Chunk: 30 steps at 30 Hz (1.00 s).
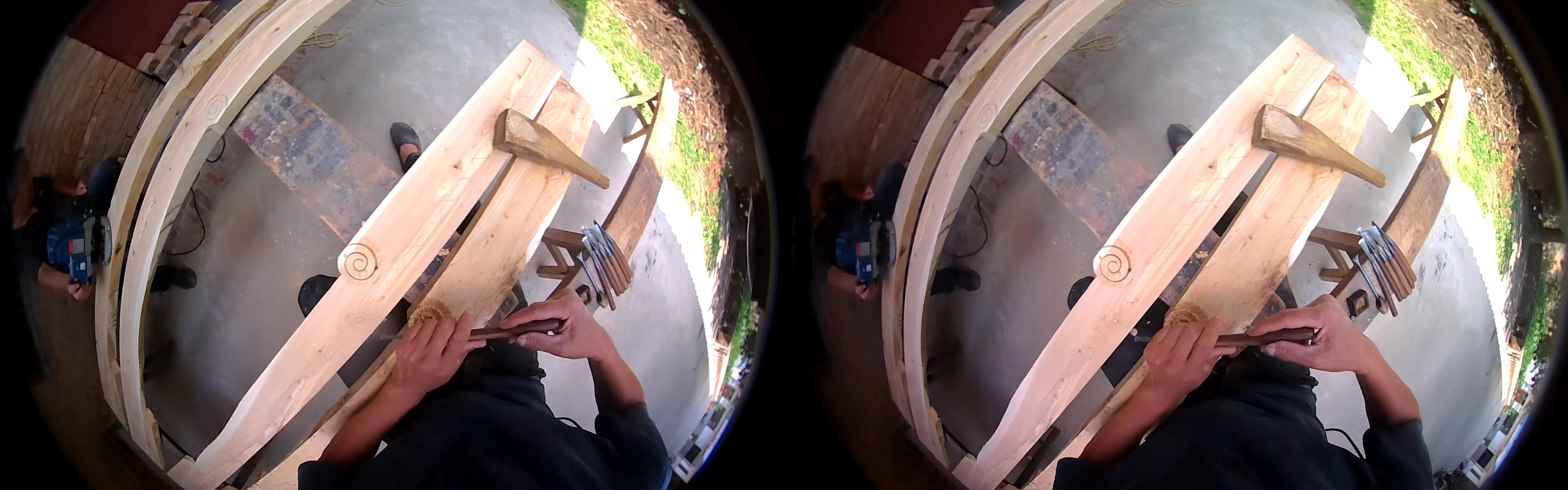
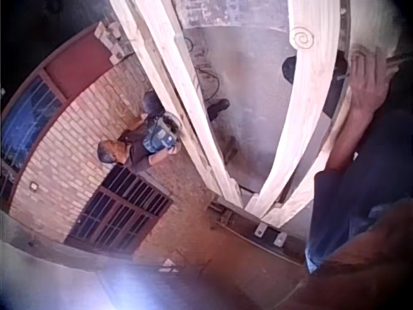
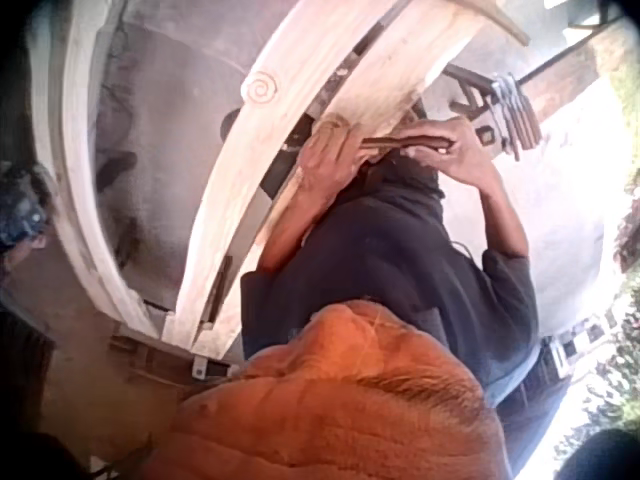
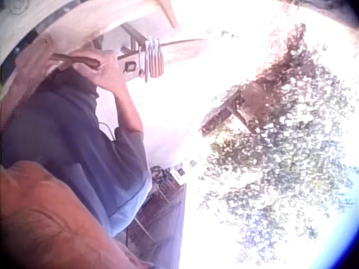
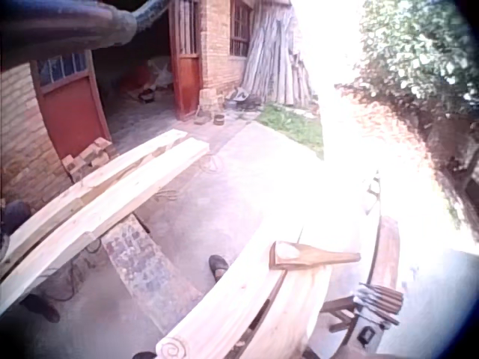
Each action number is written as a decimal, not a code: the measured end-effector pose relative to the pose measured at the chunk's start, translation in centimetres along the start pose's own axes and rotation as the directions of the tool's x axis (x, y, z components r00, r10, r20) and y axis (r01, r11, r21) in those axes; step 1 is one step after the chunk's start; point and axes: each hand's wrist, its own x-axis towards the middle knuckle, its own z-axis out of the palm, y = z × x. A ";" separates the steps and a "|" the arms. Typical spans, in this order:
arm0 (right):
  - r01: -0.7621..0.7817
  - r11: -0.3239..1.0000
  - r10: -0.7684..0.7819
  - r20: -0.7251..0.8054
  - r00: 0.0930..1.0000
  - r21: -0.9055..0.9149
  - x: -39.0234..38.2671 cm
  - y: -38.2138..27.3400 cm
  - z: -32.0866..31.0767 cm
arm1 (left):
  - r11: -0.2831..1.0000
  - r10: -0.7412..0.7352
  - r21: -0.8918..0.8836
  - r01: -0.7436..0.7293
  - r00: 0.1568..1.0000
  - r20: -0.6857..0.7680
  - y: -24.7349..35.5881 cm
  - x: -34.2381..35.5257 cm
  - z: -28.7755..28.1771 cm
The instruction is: The person carves decorative spiral patterns into the surface of wooden planks using a chisel and a wooden mallet.
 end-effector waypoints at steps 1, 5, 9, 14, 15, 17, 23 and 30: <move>-0.055 0.998 0.056 0.041 0.998 -0.007 0.3 0.1 -0.2 | 1.000 -0.010 0.018 0.011 1.000 -0.017 -0.4 0.0 -0.1; -0.048 0.995 0.049 0.007 0.999 -0.090 -0.1 1.9 1.2 | 0.997 0.003 0.077 -0.003 1.000 -0.003 -0.6 -1.8 0.4; 0.009 0.819 -0.160 -0.214 0.964 -0.574 -4.3 5.2 0.5 | 0.994 0.005 0.113 -0.010 0.999 0.049 1.3 -3.8 2.1; -0.435 0.579 -0.062 -0.569 0.820 -0.690 -11.0 12.5 -2.7 | 0.955 -0.177 0.241 0.174 0.984 -0.011 2.6 -5.1 2.4; -0.493 0.549 -0.105 -0.641 0.761 -0.675 -12.1 14.0 -3.9 | 0.945 -0.171 0.275 0.179 0.984 -0.051 2.4 -5.1 2.6; -0.577 0.469 -0.148 -0.703 0.695 -0.669 -13.9 16.3 -5.9 | 0.919 -0.215 0.319 0.230 0.973 -0.083 2.3 -5.6 2.8; -0.582 0.231 -0.051 -0.607 0.793 -0.780 -13.0 20.4 -10.3 | 0.884 -0.227 0.401 0.241 0.970 -0.083 1.7 -6.6 1.6; -0.539 0.112 0.058 -0.536 0.842 -0.835 -12.8 24.3 -12.3 | 0.896 -0.273 0.369 0.246 0.962 0.022 2.2 -7.3 0.4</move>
